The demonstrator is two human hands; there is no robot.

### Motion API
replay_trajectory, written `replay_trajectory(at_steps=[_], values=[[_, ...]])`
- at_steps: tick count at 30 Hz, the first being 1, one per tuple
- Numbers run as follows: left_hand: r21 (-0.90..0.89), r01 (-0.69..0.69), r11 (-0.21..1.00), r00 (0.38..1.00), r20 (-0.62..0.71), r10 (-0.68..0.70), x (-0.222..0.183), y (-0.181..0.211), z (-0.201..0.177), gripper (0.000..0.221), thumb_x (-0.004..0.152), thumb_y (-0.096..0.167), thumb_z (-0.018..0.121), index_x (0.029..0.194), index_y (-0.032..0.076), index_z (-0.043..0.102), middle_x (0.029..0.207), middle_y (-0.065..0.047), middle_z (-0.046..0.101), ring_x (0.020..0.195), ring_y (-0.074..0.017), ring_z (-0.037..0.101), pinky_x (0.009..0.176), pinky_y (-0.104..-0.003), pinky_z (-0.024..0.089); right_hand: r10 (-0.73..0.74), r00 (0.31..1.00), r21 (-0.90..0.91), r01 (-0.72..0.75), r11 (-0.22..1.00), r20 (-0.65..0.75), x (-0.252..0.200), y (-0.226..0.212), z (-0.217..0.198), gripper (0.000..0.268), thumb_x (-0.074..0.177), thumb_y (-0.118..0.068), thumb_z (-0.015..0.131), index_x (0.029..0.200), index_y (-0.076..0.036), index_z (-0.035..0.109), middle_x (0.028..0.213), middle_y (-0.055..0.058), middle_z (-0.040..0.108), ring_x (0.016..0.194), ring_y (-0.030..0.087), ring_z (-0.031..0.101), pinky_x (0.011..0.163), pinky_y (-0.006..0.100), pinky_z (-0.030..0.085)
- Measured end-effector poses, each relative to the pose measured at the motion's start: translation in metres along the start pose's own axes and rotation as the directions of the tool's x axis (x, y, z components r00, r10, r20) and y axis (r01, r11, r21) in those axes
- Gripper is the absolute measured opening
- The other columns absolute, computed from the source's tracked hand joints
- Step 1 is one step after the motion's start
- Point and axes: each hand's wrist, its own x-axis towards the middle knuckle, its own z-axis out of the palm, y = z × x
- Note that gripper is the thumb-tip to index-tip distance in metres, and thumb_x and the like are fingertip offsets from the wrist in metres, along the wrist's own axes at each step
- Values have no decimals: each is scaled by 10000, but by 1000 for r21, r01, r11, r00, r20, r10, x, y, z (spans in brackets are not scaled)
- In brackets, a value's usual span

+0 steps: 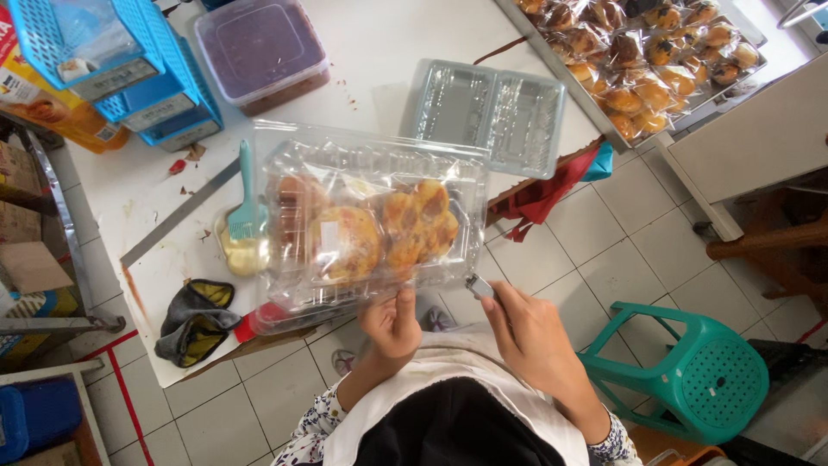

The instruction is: The person picks up wrapped pastries from a metal tray and places them into a transparent plastic container, then uses a handheld tape dispenser to seal the lid shut.

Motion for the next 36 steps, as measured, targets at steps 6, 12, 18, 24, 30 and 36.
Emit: replay_trajectory(at_steps=[6, 12, 18, 24, 30, 36], values=[[102, 97, 990, 994, 45, -102, -11, -15, 21, 79, 1001, 28, 676, 1061, -19, 658, 942, -74, 665, 722, -64, 530, 635, -212, 422, 44, 995, 36, -41, 999, -95, 4, 26, -2, 198, 977, -162, 576, 1034, 21, 630, 669, 204, 581, 539, 387, 546, 500, 453, 407], [-131, 335, 933, 942, 36, -333, -31, -38, 38, 84, 1024, 69, 681, 1014, 13, 619, 807, 6, 583, 683, -25, 458, 599, -198, 376, 191, 970, 328, -133, 935, -150, -4, 67, 18, 293, 1051, -232, 494, 933, -1, 630, 587, 89, 553, 486, 200, 493, 486, 349, 397], [154, 138, 978, 967, 193, -167, -6, -22, 97, 60, 1003, 53, 670, 1022, -3, 667, 958, -90, 660, 839, -186, 616, 727, -307, 479, 423, 906, 991, -78, 111, 24, -11, 120, 44, 396, 1119, -344, 417, 996, -16, 604, 664, 10, 531, 510, 77, 448, 467, 227, 360], [191, 41, 981, 918, 381, -112, -19, -24, 146, 67, 995, 56, 690, 1027, -3, 690, 996, -132, 715, 934, -293, 675, 842, -404, 497, 597, 752, 904, -3, 427, -279, -23, 166, 67, 380, 1113, -331, 506, 961, -12, 644, 689, 33, 555, 522, 100, 475, 459, 231, 359], [139, 93, 986, 888, 436, -146, -34, -20, 160, 85, 1005, 71, 669, 1028, -10, 667, 1065, -166, 671, 1019, -325, 630, 928, -422, 472, -4, 575, -175, -242, 954, -818, -48, 198, 37, 185, 1021, -156, 702, 1100, 5, 654, 863, 111, 644, 673, 149, 573, 598, 301, 464], [55, 284, 957, 871, 402, -282, -49, -39, 161, 156, 1032, 143, 643, 1036, -12, 660, 1042, -116, 646, 941, -235, 590, 823, -334, 480, 547, 464, 441, -325, 837, -697, -92, 243, 53, 199, 955, -208, 759, 1029, -37, 688, 869, 8, 665, 744, 80, 592, 634, 251, 479]])
